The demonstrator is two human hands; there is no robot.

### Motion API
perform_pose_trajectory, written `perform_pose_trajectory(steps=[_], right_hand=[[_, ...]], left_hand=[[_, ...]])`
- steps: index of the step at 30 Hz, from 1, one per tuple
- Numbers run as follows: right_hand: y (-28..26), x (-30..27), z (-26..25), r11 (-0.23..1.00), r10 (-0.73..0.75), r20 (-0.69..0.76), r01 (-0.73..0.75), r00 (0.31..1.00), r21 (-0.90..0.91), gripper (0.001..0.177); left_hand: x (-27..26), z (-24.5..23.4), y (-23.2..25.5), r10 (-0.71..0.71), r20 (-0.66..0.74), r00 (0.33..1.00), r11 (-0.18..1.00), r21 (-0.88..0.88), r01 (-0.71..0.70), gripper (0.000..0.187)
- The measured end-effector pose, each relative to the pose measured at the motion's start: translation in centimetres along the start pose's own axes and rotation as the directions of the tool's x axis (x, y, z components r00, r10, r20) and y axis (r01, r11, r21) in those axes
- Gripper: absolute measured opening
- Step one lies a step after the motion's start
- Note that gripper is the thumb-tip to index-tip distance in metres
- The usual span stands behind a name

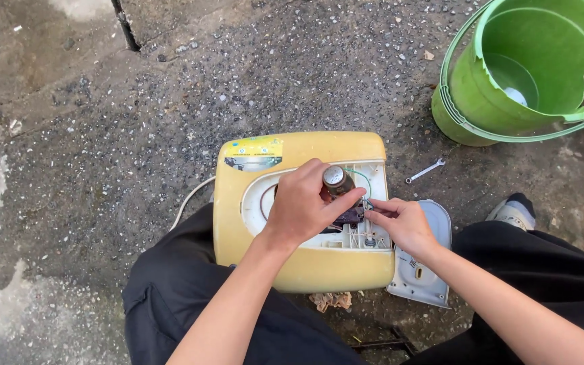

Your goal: Reinstalling a control unit and connecting wires inside a small appliance housing.

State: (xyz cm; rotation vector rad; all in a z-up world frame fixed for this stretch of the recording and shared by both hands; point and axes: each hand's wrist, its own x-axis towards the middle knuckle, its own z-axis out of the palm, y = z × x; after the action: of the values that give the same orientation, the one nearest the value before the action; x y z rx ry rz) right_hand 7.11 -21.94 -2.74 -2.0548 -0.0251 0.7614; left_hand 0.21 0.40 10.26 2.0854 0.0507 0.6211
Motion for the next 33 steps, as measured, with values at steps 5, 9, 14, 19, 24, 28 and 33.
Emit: perform_pose_trajectory(steps=[5, 9, 14, 19, 24, 28, 33], right_hand=[[-0.1, -0.2, 0.1, 1.0, -0.022, -0.029, 0.022, 0.999, 0.008, 0.039], [0.0, -0.2, 0.1, 1.0, -0.02, -0.029, 0.021, 0.999, 0.016, 0.041], [-0.8, -0.7, 0.0, 1.0, -0.03, -0.038, 0.03, 0.999, 0.003, 0.041], [-0.7, -0.5, 0.2, 0.999, -0.034, -0.04, 0.034, 0.999, 0.004, 0.04], [-0.5, -0.2, 0.1, 0.998, -0.035, -0.046, 0.032, 0.998, -0.047, 0.041], [-0.6, -0.1, -0.2, 0.998, -0.025, -0.03, 0.023, 0.999, -0.053, 0.036], [0.0, 0.3, -0.6, 0.998, -0.049, -0.011, 0.048, 0.999, -0.044, 0.032]], left_hand=[[-0.2, 0.3, 0.0, 0.029, 0.046, 0.999, 0.999, 0.016, -0.03, 0.033], [-0.5, 0.9, -0.3, 0.043, 0.064, 0.997, 0.999, 0.026, -0.044, 0.032], [-0.8, 1.6, -1.1, 0.061, 0.088, 0.994, 0.996, 0.058, -0.066, 0.032], [-0.3, 1.2, -0.7, 0.083, 0.155, 0.984, 0.995, 0.049, -0.092, 0.029], [0.2, 0.1, 1.2, 0.096, 0.322, 0.942, 0.989, 0.072, -0.126, 0.043], [1.2, 0.6, 0.8, -0.03, 0.544, 0.838, 0.935, 0.311, -0.168, 0.054], [1.8, 2.6, 0.3, -0.203, 0.524, 0.827, 0.767, 0.611, -0.199, 0.041]])
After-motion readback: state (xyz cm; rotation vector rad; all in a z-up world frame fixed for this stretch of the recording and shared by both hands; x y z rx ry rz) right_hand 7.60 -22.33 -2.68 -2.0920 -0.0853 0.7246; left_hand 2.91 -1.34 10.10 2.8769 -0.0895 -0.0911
